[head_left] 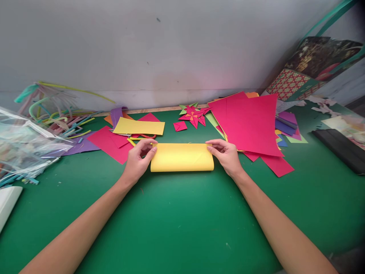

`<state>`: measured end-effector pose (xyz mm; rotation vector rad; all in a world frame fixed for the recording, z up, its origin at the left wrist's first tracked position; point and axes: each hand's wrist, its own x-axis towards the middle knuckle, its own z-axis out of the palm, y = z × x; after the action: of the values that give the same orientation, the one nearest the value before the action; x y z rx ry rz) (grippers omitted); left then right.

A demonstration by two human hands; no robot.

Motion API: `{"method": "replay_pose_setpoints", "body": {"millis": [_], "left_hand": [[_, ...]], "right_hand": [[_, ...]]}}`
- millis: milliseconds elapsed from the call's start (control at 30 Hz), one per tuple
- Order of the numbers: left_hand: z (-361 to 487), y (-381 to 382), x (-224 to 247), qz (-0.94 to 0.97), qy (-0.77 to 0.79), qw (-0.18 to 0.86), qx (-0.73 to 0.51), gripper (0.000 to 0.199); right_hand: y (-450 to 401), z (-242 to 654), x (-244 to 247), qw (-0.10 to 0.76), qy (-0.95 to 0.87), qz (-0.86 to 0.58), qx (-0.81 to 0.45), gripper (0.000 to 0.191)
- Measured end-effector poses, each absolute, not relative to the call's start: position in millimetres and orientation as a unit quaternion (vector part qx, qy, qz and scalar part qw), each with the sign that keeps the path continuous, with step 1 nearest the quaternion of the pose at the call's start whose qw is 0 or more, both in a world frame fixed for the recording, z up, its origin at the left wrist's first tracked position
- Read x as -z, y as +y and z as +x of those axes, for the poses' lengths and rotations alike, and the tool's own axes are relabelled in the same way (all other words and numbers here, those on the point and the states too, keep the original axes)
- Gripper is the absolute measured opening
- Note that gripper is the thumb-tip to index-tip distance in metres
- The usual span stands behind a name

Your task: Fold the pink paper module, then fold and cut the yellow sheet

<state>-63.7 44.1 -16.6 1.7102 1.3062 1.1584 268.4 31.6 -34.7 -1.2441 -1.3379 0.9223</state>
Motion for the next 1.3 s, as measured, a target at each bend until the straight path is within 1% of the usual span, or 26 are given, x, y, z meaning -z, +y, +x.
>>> {"method": "replay_pose_setpoints", "body": {"millis": [567, 833, 1300], "left_hand": [[-64.8, 43.4, 17.8, 0.656, 0.509, 0.331, -0.448, 0.026], [-64.2, 42.9, 16.6, 0.652, 0.509, 0.337, -0.450, 0.023], [-64.6, 43.3, 16.7, 0.650, 0.503, 0.343, -0.454, 0.020]], "right_hand": [[31.3, 266.4, 32.9, 0.527, -0.550, -0.520, -0.388, 0.025], [30.5, 266.3, 32.5, 0.532, -0.548, -0.511, -0.395, 0.021], [30.4, 267.4, 33.5, 0.530, -0.545, -0.513, -0.398, 0.022]]}}
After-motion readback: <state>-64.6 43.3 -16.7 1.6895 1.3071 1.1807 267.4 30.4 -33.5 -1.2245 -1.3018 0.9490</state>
